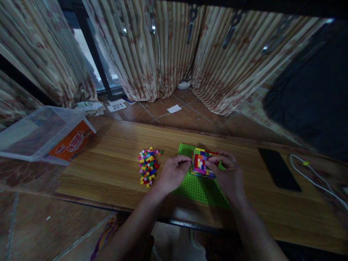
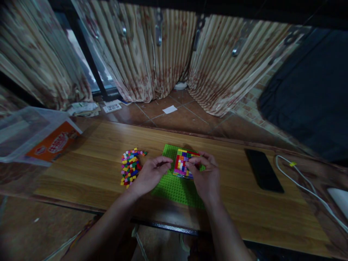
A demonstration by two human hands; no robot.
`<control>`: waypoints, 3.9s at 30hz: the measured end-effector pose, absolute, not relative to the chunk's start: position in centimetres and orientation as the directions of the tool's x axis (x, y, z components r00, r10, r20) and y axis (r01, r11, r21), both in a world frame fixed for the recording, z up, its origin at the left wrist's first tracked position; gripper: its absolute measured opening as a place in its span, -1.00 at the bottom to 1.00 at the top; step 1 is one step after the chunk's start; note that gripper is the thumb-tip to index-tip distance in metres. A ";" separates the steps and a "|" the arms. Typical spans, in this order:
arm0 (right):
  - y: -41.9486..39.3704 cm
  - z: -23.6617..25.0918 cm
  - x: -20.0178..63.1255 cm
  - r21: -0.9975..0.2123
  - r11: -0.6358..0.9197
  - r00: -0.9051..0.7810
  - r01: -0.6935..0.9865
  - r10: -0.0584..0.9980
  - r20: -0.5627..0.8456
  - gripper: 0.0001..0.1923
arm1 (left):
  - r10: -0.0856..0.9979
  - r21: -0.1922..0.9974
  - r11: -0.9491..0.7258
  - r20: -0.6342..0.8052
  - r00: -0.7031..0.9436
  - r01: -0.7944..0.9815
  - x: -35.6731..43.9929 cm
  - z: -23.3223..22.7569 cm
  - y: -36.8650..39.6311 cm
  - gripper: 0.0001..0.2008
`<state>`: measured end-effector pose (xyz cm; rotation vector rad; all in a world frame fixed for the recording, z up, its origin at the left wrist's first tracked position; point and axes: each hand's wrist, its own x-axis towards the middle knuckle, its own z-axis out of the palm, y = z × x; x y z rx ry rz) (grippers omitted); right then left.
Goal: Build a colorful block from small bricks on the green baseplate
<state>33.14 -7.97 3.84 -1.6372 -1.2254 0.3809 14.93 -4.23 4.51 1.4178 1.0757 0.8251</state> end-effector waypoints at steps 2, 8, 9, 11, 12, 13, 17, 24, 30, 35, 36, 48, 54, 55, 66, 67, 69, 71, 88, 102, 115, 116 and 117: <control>-7.8 3.7 33.2 -0.878 0.027 0.442 0.477 0.856 0.267 -0.84 | 0.933 0.988 0.050 -0.099 0.345 0.146 15.1 4.5 -4.4 -0.77; -7.4 3.3 33.6 -0.966 -0.042 0.459 0.257 0.885 0.083 -0.72 | 0.924 0.989 0.090 -0.128 0.361 0.121 15.5 4.4 -4.7 -0.78; -7.4 3.4 33.6 -0.973 -0.065 0.458 0.222 0.888 0.045 -0.70 | 0.923 0.989 0.092 -0.130 0.361 0.119 15.6 4.4 -4.7 -0.78; -7.5 3.5 33.7 -0.985 -0.097 0.459 0.142 0.888 -0.021 -0.69 | 0.922 0.989 0.089 -0.126 0.367 0.118 15.6 4.4 -4.6 -0.78; -7.5 3.6 33.8 -0.991 -0.104 0.463 0.089 0.885 -0.051 -0.69 | 0.921 0.990 0.083 -0.122 0.370 0.117 15.5 4.4 -4.6 -0.78; -7.6 3.7 33.9 -0.994 -0.105 0.469 0.026 0.880 -0.080 -0.69 | 0.921 0.990 0.075 -0.115 0.372 0.119 15.5 4.4 -4.5 -0.78; -7.5 4.4 34.3 -0.980 -0.009 0.580 -0.198 0.805 -0.125 -0.71 | 0.930 0.990 0.043 -0.088 0.357 0.131 15.1 4.2 -4.3 -0.78; -7.8 5.8 33.3 -0.977 0.162 0.687 -0.137 0.726 0.024 -0.80 | 0.959 0.993 0.070 -0.093 0.268 0.097 14.3 4.1 -3.6 -0.77; -9.8 7.2 30.2 -0.893 0.299 0.548 0.335 0.709 0.443 -0.91 | 0.994 0.993 0.092 -0.087 0.059 -0.071 12.1 5.9 -2.6 -0.83; -11.1 7.3 27.0 -0.757 0.416 0.123 0.503 0.833 0.540 -0.96 | 0.982 0.971 0.096 -0.128 -0.136 -0.219 9.5 6.7 -1.5 -0.82; -11.2 7.1 26.4 -0.745 0.424 0.048 0.515 0.854 0.519 -0.95 | 0.979 0.961 0.091 -0.135 -0.155 -0.260 9.2 6.7 -1.3 -0.82; -11.5 2.9 21.3 -0.708 0.455 -0.305 0.540 0.890 0.339 -0.82 | 0.977 0.941 0.091 -0.148 -0.153 -0.326 8.6 7.0 -1.5 -0.79; -11.1 1.7 19.5 -0.657 0.507 -0.318 0.558 0.862 0.396 -0.84 | 0.978 0.943 0.097 -0.150 -0.148 -0.317 8.6 6.9 -1.5 -0.81; -10.9 1.6 19.2 -0.634 0.512 -0.315 0.579 0.858 0.405 -0.85 | 0.977 0.946 0.100 -0.152 -0.150 -0.309 8.6 6.9 -1.5 -0.81; -9.9 1.3 18.0 -0.507 0.476 -0.292 0.718 0.868 0.402 -0.90 | 0.973 0.943 0.128 -0.179 -0.146 -0.308 8.5 7.0 -1.6 -0.83; -9.8 1.3 18.3 -0.511 0.475 -0.289 0.716 0.869 0.402 -0.90 | 0.973 0.943 0.125 -0.178 -0.149 -0.307 8.5 7.0 -1.6 -0.83; -9.6 1.2 19.0 -0.517 0.470 -0.286 0.715 0.872 0.396 -0.89 | 0.972 0.944 0.126 -0.179 -0.151 -0.305 8.5 6.9 -1.6 -0.83; -9.3 1.1 19.7 -0.515 0.459 -0.286 0.724 0.879 0.382 -0.89 | 0.972 0.944 0.127 -0.180 -0.151 -0.303 8.5 6.9 -1.6 -0.83; -9.2 3.2 21.1 -0.629 0.429 -0.215 0.649 0.896 0.390 -0.83 | 0.974 0.950 0.128 -0.175 -0.145 -0.286 8.7 6.9 -1.6 -0.78; -8.7 3.4 22.9 -0.769 0.293 -0.036 0.569 0.942 0.333 -0.82 | 0.974 0.965 0.190 -0.209 -0.088 -0.183 9.9 6.6 -2.0 -0.77; -10.2 6.0 24.9 -0.758 0.318 0.038 0.570 0.911 0.411 -0.81 | 0.978 0.960 0.142 -0.173 -0.115 -0.240 9.4 7.0 -1.7 -0.81; -10.4 6.4 25.3 -0.759 0.313 0.057 0.571 0.907 0.417 -0.82 | 0.979 0.961 0.140 -0.170 -0.110 -0.238 9.4 7.0 -1.7 -0.82; -10.6 6.7 25.9 -0.760 0.301 0.086 0.576 0.902 0.422 -0.83 | 0.981 0.962 0.140 -0.167 -0.102 -0.233 9.5 6.9 -1.8 -0.83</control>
